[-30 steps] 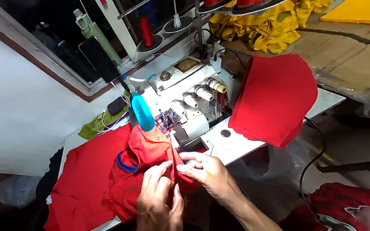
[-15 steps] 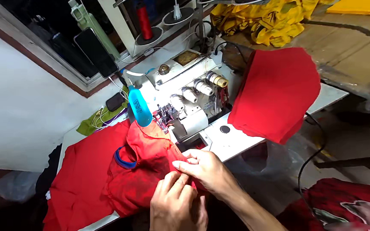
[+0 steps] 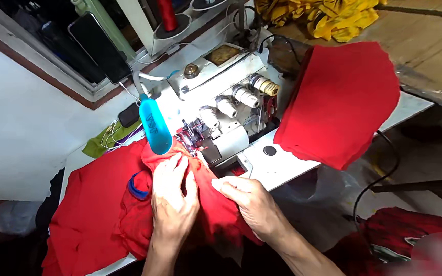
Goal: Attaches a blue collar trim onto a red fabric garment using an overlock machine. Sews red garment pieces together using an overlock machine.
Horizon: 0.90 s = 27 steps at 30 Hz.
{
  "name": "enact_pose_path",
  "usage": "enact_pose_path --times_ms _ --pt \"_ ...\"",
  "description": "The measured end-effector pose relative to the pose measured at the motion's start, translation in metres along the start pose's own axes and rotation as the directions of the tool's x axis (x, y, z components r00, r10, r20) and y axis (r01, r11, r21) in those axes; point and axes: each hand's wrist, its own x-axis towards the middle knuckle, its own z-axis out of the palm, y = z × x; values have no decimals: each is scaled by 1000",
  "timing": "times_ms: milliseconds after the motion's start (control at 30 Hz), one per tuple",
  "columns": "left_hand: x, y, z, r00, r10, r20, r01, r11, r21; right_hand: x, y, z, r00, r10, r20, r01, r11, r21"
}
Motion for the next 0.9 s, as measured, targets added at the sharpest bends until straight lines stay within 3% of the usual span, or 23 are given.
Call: enact_pose_path --times_ms 167,267,367,433,533,600,667,733,800,833,900 --pt "43 -40 4 993 105 44 -98 984 -146 19 0 12 999 27 -21 -24 994 110" --pt "40 -73 -8 997 77 5 -75 984 -161 10 9 9 999 -21 38 15 989 149" --pt "-15 -95 -36 989 -140 -42 135 986 -95 -11 28 6 987 18 158 -58 966 251" --pt "-69 -104 -48 934 -343 100 352 931 -93 -20 37 4 973 53 223 -120 947 298" --pt "-109 -114 -60 894 -420 155 435 897 -77 -24 36 7 961 64 269 -155 931 330" --pt "-94 -122 -91 894 -439 84 447 877 -176 -29 32 8 955 64 290 -168 922 350" --pt "-66 -127 -118 904 -409 -126 371 895 -247 -35 30 7 960 50 274 -146 928 343" --pt "-50 -111 -128 947 -268 -179 223 945 -240 -45 33 8 968 46 247 -125 941 314" --pt "-50 -67 -105 987 -125 -104 95 962 -257 -52 37 10 974 38 225 -104 951 292" --pt "-56 -44 -83 995 -93 -22 80 936 -343 -55 40 11 975 34 222 -98 953 288" --pt "-72 -9 -33 976 -133 172 210 779 -590 -62 45 10 978 47 203 -102 957 270"
